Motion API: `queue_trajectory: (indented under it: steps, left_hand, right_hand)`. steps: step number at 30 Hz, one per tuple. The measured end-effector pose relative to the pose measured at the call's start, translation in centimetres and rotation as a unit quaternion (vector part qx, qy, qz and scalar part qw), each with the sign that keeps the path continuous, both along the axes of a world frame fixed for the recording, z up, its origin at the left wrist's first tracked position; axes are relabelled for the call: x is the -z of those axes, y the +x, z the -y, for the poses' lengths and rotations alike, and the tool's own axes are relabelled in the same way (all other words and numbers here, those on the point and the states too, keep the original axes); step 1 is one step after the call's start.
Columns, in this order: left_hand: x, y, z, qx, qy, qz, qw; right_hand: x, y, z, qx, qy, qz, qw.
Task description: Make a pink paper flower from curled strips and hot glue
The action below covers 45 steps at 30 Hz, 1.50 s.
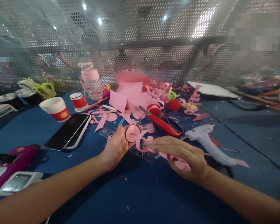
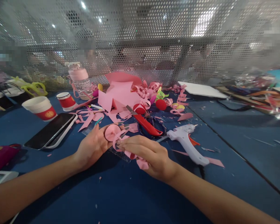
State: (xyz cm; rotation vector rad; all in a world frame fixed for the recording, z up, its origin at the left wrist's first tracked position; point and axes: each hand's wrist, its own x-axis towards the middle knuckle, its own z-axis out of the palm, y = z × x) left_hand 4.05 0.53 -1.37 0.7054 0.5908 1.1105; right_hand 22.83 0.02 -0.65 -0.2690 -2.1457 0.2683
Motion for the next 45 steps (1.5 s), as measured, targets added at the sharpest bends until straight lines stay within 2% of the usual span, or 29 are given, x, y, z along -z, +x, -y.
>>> queue_trajectory:
  steps: [2,4,9,15,23,28,37,45]
  left_hand:
    - [-0.2,0.1,-0.2,-0.047,-0.046,0.002,0.998]
    - [-0.4,0.1,-0.2,-0.068,-0.075,0.001,0.995]
    - [-0.4,0.0,-0.1,-0.038,-0.083,-0.015,0.996]
    - [0.6,-0.1,-0.1,-0.013,-0.032,0.019,0.999]
    - [-0.4,0.0,-0.3,-0.055,-0.115,0.010,0.992]
    - [-0.4,0.1,-0.2,-0.016,-0.077,-0.027,0.997]
    - [0.0,0.2,0.1,-0.031,-0.026,-0.078,0.996]
    - [0.1,0.2,-0.2,-0.025,-0.068,0.001,0.997]
  right_hand:
    - [-0.2,-0.1,0.2,-0.001,0.010,-0.004,1.000]
    - [-0.4,-0.1,0.4,-0.004,0.020,-0.001,1.000]
    - [-0.6,-0.2,0.4,-0.027,0.013,0.033,0.999]
    - [-0.1,0.0,0.1,-0.032,-0.036,0.059,0.997]
    - [-0.8,-0.1,0.9,0.000,-0.006,-0.001,1.000]
    - [-0.8,-0.3,0.8,-0.010,-0.011,0.024,1.000]
    - [-0.9,-0.5,0.7,-0.012,-0.012,0.036,0.999]
    - [-0.4,-0.1,0.9,0.037,0.003,-0.007,0.999]
